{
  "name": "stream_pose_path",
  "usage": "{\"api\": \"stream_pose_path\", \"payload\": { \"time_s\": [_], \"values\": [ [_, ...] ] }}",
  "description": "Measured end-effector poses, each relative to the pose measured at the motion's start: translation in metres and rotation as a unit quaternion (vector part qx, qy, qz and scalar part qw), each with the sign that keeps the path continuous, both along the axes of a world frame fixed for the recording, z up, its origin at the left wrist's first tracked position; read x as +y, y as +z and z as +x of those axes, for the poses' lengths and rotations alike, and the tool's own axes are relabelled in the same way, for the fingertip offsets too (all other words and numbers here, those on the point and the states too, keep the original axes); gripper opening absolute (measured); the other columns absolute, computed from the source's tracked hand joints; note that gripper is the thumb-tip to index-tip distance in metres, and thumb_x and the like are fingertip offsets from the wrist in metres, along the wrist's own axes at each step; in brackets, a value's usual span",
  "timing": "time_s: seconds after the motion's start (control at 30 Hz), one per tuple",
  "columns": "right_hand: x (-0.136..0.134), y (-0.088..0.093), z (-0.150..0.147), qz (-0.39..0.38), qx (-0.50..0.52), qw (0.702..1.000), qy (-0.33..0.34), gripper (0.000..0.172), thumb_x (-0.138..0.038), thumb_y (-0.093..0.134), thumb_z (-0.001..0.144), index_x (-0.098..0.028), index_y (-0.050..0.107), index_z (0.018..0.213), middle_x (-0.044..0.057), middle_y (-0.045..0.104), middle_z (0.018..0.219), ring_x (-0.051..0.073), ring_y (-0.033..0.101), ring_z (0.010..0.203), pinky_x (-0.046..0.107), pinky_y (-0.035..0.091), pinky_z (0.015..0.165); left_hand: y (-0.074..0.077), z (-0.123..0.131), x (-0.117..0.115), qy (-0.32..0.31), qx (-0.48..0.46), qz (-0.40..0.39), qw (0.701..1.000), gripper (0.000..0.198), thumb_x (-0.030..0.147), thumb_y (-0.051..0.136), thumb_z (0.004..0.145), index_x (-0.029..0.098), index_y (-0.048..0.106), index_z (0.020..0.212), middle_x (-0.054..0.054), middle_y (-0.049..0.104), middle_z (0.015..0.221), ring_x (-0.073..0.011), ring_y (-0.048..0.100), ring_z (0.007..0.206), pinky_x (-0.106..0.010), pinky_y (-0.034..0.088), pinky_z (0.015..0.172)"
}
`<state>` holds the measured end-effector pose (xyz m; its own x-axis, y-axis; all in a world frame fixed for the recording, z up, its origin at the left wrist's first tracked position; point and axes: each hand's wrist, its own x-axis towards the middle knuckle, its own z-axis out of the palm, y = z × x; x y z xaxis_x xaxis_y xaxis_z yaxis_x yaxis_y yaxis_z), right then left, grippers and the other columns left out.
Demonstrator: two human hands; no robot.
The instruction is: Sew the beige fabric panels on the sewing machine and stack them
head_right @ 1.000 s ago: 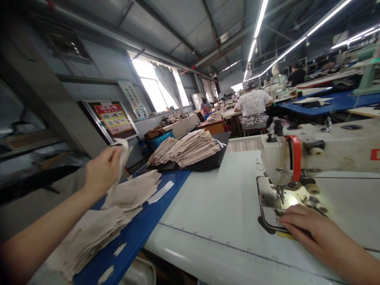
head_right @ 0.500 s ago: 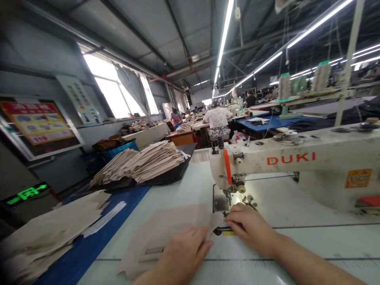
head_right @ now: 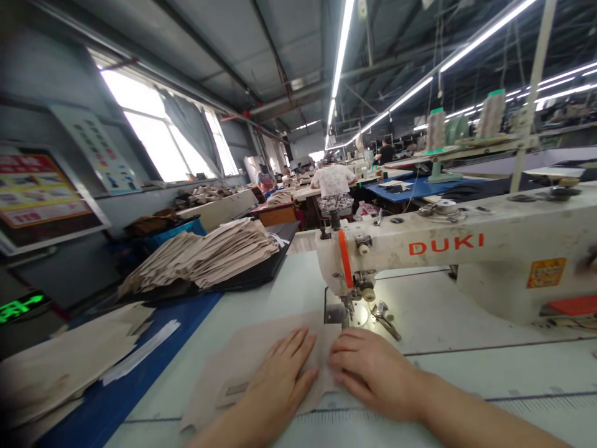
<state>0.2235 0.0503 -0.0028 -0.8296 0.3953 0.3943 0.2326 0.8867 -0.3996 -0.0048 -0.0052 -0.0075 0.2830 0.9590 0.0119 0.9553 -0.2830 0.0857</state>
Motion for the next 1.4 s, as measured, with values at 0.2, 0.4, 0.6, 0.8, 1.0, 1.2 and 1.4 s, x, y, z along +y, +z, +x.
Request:
{"api": "stream_pose_path", "payload": {
  "time_s": [0.2, 0.4, 0.6, 0.8, 1.0, 1.2, 1.4],
  "values": [
    [-0.005, -0.004, -0.001, 0.016, -0.041, 0.999, 0.013, 0.03, -0.02, 0.044, 0.099, -0.019, 0.072, 0.109, 0.01, 0.071, 0.107, 0.023, 0.064, 0.104, 0.037, 0.05, 0.099, -0.003, 0.004, -0.003, -0.009, -0.039, 0.07, 0.997, 0.044, 0.037, 0.046, 0.101, 0.019, 0.055, 0.14, -0.014, 0.048, 0.152, -0.029, 0.044, 0.141, -0.051, 0.039, 0.114],
    [0.0, -0.014, 0.006, 0.076, -0.031, 0.997, 0.012, 0.024, -0.024, 0.051, 0.099, -0.024, 0.072, 0.111, 0.008, 0.074, 0.106, 0.022, 0.067, 0.109, 0.032, 0.054, 0.098, 0.003, -0.071, -0.01, 0.018, -0.056, 0.201, 0.978, 0.031, 0.023, 0.048, 0.097, 0.023, 0.067, 0.121, -0.007, 0.066, 0.134, -0.019, 0.06, 0.124, -0.039, 0.047, 0.109],
    [0.007, -0.021, 0.008, 0.074, 0.004, 0.997, -0.012, 0.024, -0.026, 0.059, 0.094, -0.028, 0.074, 0.113, 0.006, 0.076, 0.108, 0.021, 0.071, 0.104, 0.026, 0.057, 0.094, 0.033, -0.223, -0.011, 0.275, -0.019, 0.233, 0.933, 0.035, 0.024, 0.046, 0.088, 0.009, 0.072, 0.105, -0.022, 0.071, 0.118, -0.0351, 0.066, 0.113, -0.053, 0.05, 0.1],
    [0.011, -0.027, 0.012, 0.075, 0.036, 0.996, -0.037, 0.024, -0.029, 0.058, 0.094, -0.028, 0.077, 0.109, 0.007, 0.077, 0.109, 0.022, 0.074, 0.099, 0.024, 0.061, 0.087, 0.026, -0.284, -0.033, 0.39, -0.004, 0.172, 0.905, 0.029, 0.03, 0.05, 0.083, 0.017, 0.075, 0.081, -0.013, 0.077, 0.096, -0.0296, 0.073, 0.089, -0.037, 0.056, 0.084],
    [0.01, -0.036, 0.013, 0.051, 0.058, 0.995, -0.061, 0.025, -0.035, 0.056, 0.096, -0.029, 0.078, 0.106, 0.006, 0.077, 0.105, 0.022, 0.074, 0.098, 0.025, 0.061, 0.087, 0.012, -0.289, -0.036, 0.408, -0.003, 0.163, 0.898, 0.031, 0.033, 0.048, 0.086, 0.02, 0.077, 0.087, -0.009, 0.077, 0.101, -0.0272, 0.071, 0.095, -0.032, 0.053, 0.087],
    [0.013, -0.042, 0.019, 0.039, 0.041, 0.997, -0.049, 0.024, -0.034, 0.06, 0.093, -0.033, 0.077, 0.11, 0.005, 0.077, 0.107, 0.024, 0.074, 0.099, 0.027, 0.061, 0.089, 0.013, -0.29, -0.037, 0.401, -0.002, 0.17, 0.9, 0.033, 0.035, 0.047, 0.087, 0.02, 0.077, 0.091, -0.009, 0.077, 0.103, -0.0279, 0.071, 0.095, -0.033, 0.053, 0.084],
    [0.014, -0.04, 0.018, 0.031, 0.034, 0.997, -0.055, 0.026, -0.034, 0.055, 0.095, -0.033, 0.077, 0.11, 0.006, 0.076, 0.107, 0.026, 0.073, 0.1, 0.03, 0.063, 0.087, 0.013, -0.291, -0.039, 0.38, 0.009, 0.191, 0.905, 0.037, 0.038, 0.044, 0.089, 0.02, 0.077, 0.087, -0.01, 0.077, 0.102, -0.0286, 0.07, 0.097, -0.035, 0.053, 0.087]
  ]
}}
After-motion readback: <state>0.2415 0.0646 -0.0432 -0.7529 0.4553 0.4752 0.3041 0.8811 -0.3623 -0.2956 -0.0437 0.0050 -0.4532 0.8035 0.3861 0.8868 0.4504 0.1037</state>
